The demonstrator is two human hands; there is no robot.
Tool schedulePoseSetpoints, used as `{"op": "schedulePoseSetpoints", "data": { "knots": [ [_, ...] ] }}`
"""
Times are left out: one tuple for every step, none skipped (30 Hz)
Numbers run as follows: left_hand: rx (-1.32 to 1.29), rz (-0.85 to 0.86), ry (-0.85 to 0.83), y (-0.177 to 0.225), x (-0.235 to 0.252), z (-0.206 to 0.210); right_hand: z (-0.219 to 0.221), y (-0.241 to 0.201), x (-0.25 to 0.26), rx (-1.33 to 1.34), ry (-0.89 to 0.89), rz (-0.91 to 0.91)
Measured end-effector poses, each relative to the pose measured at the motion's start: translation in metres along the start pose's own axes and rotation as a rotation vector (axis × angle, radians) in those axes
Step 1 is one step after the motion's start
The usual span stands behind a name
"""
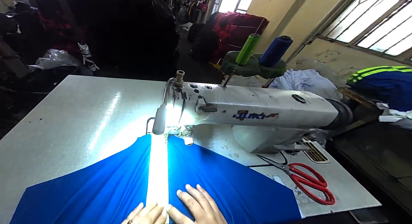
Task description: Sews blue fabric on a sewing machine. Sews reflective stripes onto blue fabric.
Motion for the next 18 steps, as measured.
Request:
{"op": "schedulePoseSetpoints", "data": {
  "knots": [
    [-0.028,-0.023,-0.049,-0.007,0.005,-0.003,0.0,0.005,0.007,-0.006,-0.013,0.001],
    [-0.031,-0.026,-0.069,-0.015,0.01,-0.005,0.0,0.011,0.015,-0.014,-0.021,-0.003],
    [-0.027,-0.024,-0.076,-0.023,0.016,-0.007,0.001,0.019,0.022,-0.03,-0.02,-0.018],
    [-0.015,-0.028,-0.09,-0.028,0.023,-0.009,0.003,0.026,0.029,-0.045,-0.016,-0.034],
    [0.0,-0.04,-0.111,-0.033,0.03,-0.012,0.004,0.032,0.037,-0.058,-0.009,-0.052],
    [0.011,-0.049,-0.128,-0.037,0.038,-0.015,0.006,0.039,0.044,-0.07,-0.005,-0.069],
    [0.021,-0.051,-0.136,-0.041,0.045,-0.017,0.007,0.046,0.05,-0.088,0.0,-0.084],
    [0.035,-0.046,-0.136,-0.045,0.053,-0.018,0.008,0.054,0.057,-0.11,0.015,-0.096],
    [0.051,-0.037,-0.133,-0.05,0.06,-0.02,0.01,0.06,0.064,-0.126,0.026,-0.105],
    [0.074,-0.027,-0.123,-0.056,0.066,-0.021,0.011,0.066,0.071,-0.13,0.023,-0.109],
    [0.098,-0.019,-0.102,-0.062,0.071,-0.022,0.012,0.072,0.079,-0.124,0.002,-0.112],
    [0.116,-0.024,-0.092,-0.069,0.077,-0.023,0.011,0.077,0.086,-0.099,-0.051,-0.109],
    [0.131,-0.031,-0.092,-0.075,0.082,-0.023,0.009,0.081,0.093,-0.073,-0.12,-0.102],
    [0.121,-0.054,-0.121,-0.079,0.088,-0.025,0.006,0.085,0.098,-0.053,-0.183,-0.084],
    [0.109,-0.069,-0.154,-0.082,0.093,-0.028,0.003,0.085,0.101,-0.052,-0.219,-0.056],
    [0.096,-0.093,-0.204,-0.083,0.096,-0.031,0.001,0.08,0.099,-0.068,-0.226,-0.02],
    [0.094,-0.105,-0.234,-0.084,0.098,-0.034,-0.001,0.071,0.093,-0.095,-0.183,0.016],
    [0.097,-0.116,-0.258,-0.084,0.098,-0.036,-0.001,0.059,0.083,-0.11,-0.095,0.042]
  ]
}}
Point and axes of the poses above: each hand's wrist, its own x-axis towards the middle knuckle, its own z-axis out of the palm, y = z × x, the point moved 2 cm from there along x, towards the middle knuckle, and after that the axes turned 12 degrees about -x, right-handed, at the moved point
